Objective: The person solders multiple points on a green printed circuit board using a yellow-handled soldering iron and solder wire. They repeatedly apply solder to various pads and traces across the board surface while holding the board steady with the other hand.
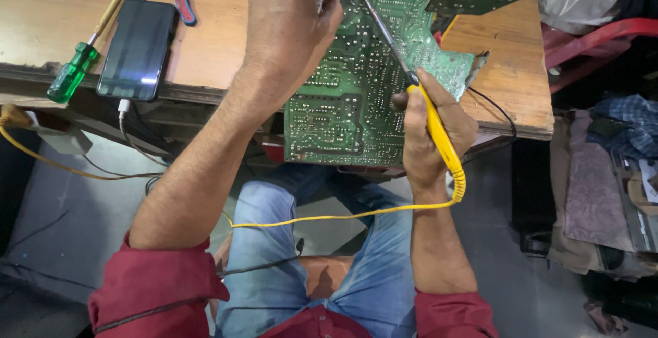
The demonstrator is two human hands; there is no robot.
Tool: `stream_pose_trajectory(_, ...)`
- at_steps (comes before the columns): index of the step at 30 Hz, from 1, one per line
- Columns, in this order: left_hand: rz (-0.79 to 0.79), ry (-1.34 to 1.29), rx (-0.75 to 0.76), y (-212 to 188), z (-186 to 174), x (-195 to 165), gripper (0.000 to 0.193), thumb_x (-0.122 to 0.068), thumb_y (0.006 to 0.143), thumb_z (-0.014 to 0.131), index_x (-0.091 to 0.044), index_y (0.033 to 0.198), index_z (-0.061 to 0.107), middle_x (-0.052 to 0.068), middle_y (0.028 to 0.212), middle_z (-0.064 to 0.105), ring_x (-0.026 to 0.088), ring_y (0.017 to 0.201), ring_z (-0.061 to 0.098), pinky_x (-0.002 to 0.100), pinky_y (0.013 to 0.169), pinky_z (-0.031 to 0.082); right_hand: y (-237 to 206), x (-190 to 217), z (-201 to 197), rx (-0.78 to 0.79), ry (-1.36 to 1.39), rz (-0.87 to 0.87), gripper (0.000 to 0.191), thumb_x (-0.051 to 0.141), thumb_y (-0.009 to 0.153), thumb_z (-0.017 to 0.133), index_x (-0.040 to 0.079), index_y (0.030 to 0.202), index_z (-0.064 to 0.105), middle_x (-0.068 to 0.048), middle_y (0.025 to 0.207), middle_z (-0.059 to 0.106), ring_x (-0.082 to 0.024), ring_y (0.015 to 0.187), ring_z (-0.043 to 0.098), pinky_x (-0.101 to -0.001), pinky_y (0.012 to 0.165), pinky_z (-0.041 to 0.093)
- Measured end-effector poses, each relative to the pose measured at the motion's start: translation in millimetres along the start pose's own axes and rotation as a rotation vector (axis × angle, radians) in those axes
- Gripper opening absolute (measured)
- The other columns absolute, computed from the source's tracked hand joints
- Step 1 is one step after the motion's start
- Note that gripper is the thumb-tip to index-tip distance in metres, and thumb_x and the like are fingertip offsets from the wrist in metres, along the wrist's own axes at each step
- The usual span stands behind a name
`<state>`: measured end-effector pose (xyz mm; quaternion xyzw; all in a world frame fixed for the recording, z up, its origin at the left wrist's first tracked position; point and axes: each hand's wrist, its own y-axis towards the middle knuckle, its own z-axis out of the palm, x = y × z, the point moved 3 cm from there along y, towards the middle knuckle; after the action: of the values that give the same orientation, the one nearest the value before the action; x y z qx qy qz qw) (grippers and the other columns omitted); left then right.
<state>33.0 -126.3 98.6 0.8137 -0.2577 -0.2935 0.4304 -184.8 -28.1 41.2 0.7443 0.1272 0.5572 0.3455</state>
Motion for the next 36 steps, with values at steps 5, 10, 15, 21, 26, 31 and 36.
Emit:
stream_pose_trajectory(5,-0.004,-0.011,0.012,1.0,0.1,-0.4,0.014,-0.002,0.088,0.077,-0.007,0.095,0.066,0.011,0.095,0.064,0.034,0.098,0.060,0.051,0.087,0.041,2.0,-0.3,-1.0,0.002,-0.009,0.008,0.024,0.006,0.108,0.064,-0.002,0.130,0.070,-0.010,0.097,0.077,-0.014,0.087,0.076,-0.0246,0.082,0.060)
stream_pose_trajectory(10,-0.002,-0.014,0.015,1.2,-1.3,-1.2,0.013,-0.002,0.088,0.076,-0.007,0.096,0.067,0.012,0.095,0.064,0.035,0.099,0.060,0.051,0.088,0.041,3.3,2.5,0.1,0.017,-0.060,0.017,0.024,0.003,0.105,0.066,-0.003,0.128,0.071,-0.011,0.098,0.076,-0.015,0.085,0.076,-0.0239,0.077,0.059)
stream_pose_trajectory(15,-0.005,-0.017,0.008,3.0,-0.6,-1.4,0.013,-0.003,0.087,0.077,-0.007,0.093,0.067,0.012,0.095,0.064,0.034,0.099,0.060,0.051,0.089,0.042,3.7,6.8,-0.2,0.033,-0.111,-0.059,0.024,0.001,0.105,0.068,-0.003,0.129,0.071,-0.011,0.104,0.077,-0.016,0.089,0.077,-0.0251,0.083,0.061)
stream_pose_trajectory(21,0.020,-0.002,-0.005,3.1,-1.2,-2.2,0.013,-0.002,0.086,0.077,-0.006,0.094,0.066,0.013,0.096,0.063,0.035,0.099,0.060,0.051,0.089,0.041,2.8,4.1,1.9,0.022,-0.033,-0.014,0.025,0.002,0.104,0.068,-0.002,0.128,0.071,-0.013,0.106,0.076,-0.016,0.089,0.076,-0.0255,0.083,0.062)
stream_pose_trajectory(26,-0.007,-0.036,0.011,3.2,-1.5,-0.7,0.013,-0.002,0.087,0.076,-0.006,0.094,0.066,0.012,0.096,0.063,0.035,0.100,0.059,0.050,0.089,0.041,3.0,6.4,-0.6,0.044,-0.092,-0.044,0.025,0.003,0.105,0.067,-0.002,0.129,0.070,-0.012,0.105,0.077,-0.016,0.090,0.077,-0.0260,0.084,0.061)
stream_pose_trajectory(31,-0.021,-0.042,0.019,2.1,-1.4,-1.4,0.013,-0.002,0.087,0.076,-0.006,0.093,0.066,0.012,0.095,0.064,0.034,0.099,0.060,0.050,0.089,0.041,3.1,5.9,0.6,0.032,-0.049,0.002,0.025,0.005,0.104,0.067,-0.002,0.128,0.071,-0.013,0.104,0.076,-0.016,0.089,0.076,-0.0254,0.083,0.061)
stream_pose_trajectory(36,-0.036,-0.038,0.030,2.6,-0.9,-0.6,0.012,-0.002,0.088,0.076,-0.007,0.093,0.066,0.010,0.094,0.064,0.032,0.098,0.061,0.049,0.089,0.041,3.5,6.7,-0.2,0.046,-0.074,-0.015,0.026,0.006,0.106,0.067,-0.002,0.130,0.070,-0.012,0.101,0.077,-0.015,0.089,0.076,-0.0251,0.084,0.060)
